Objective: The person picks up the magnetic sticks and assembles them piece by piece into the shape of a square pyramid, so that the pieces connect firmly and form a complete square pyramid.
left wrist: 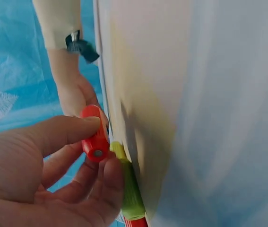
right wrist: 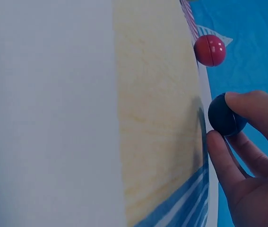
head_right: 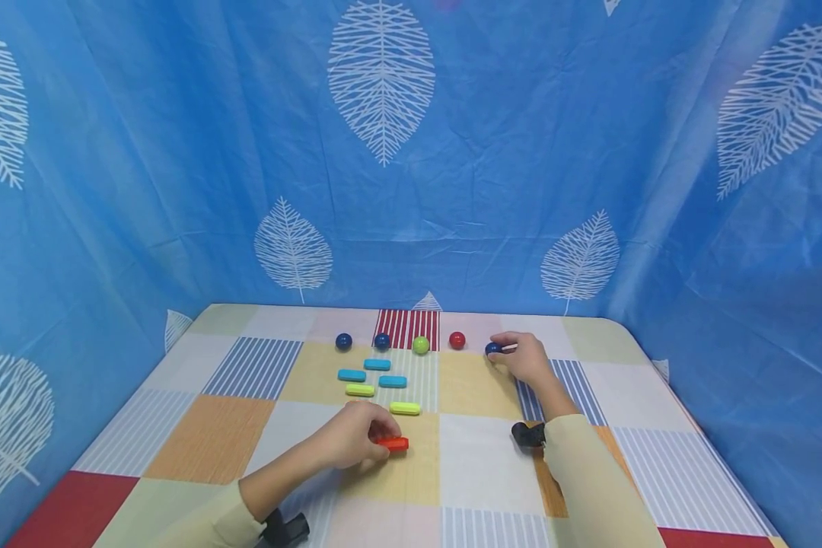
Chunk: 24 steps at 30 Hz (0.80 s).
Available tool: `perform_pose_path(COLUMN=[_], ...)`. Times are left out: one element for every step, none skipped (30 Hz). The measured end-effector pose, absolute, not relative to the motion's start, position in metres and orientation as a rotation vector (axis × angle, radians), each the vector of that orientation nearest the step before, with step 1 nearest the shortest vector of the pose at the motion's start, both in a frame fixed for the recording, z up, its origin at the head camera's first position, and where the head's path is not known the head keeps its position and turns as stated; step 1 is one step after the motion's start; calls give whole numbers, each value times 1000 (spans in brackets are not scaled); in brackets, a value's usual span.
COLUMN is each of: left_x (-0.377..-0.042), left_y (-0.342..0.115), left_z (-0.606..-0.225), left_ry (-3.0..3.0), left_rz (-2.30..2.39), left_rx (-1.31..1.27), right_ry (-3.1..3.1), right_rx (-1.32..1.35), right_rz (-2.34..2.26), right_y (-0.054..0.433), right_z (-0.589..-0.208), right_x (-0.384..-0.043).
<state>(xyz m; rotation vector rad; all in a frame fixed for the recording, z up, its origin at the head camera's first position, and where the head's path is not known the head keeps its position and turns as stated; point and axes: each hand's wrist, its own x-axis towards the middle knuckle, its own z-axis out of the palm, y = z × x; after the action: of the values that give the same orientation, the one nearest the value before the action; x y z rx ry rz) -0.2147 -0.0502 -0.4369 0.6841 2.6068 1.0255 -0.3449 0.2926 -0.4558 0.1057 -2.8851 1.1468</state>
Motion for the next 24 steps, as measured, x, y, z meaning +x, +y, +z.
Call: perform_pose_path(left_x=[-216,-218,-220,-221,-223,-225,-227,-229,-230,-233,-235,-237,-238,-240,-242,-244,-246,-247,-249,-251,-252,-253,-255,-256], left_y=[-49,-48,-47,-46,-45,-44,-43,-41,-40,-39,-37,-36,-34,-32,-31,-29,-27,-25,-24,-22,-21,-20,-19,-18], left_z=[-436,-436,-435,-434,-434,-434,-434,-434,-434,-434,-434,-435,-435,-435,-435,-436,-436,-436,-436,-437,-437,-437,-438,-438], left_ry=[2601,2599,2597,2594,2595,2598,2600,2603,2605,2610,2615,2617,2619,2622,2624,2623,2622,2619,2619,2617,2614,2609,2605,2601], left_rz=[1036,1045,1049,1052,1056,1056,1055,1054,1054,1054,1054,1057,1060,1060,1059,1061,1065,1071,1071,1074,1080,1089,1094,1102], left_rx=[684,682,679,679,691,700,710,724,738,754,765,773,778,780,776,774,770,768,767,765,766,767,764,761], right_ry=[-2888,-2889,-2896,-2902,-2906,-2909,-2912,-2917,-2921,-2923,-2926,-2927,-2926,-2928,-2932,-2938,-2942,-2942,-2942,-2942,-2937,-2927,-2917,-2910], right_rx=[102,99,100,112,122,125,133,142,153,164,166,171,175,178,184,184,167,153,151,155,164,169,183,217], right_rz=[1161,1177,1188,1198,1207,1220,1232,1243,1252,1261,1272,1284,1301,1311,1320,1326,1344,1369,1392,1408,1430,1450,1469,1473], right_y=[293,292,292,291,291,290,289,288,288,287,286,285,284,282,281,280,277,275,274,272,271,269,268,267], right_z=[-455,-454,-454,-454,-453,-454,-454,-454,-454,-454,-454,-454,-454,-454,-454,-453,-453,-453,-454,-454,-455,-455,-456,-456], right_x=[-343,-341,-339,-337,-335,-333,-331,-328,-325,-323,-321,-318,-315,-313,-309,-306,-303,-300,-297,-294,-292,-289,-287,-285])
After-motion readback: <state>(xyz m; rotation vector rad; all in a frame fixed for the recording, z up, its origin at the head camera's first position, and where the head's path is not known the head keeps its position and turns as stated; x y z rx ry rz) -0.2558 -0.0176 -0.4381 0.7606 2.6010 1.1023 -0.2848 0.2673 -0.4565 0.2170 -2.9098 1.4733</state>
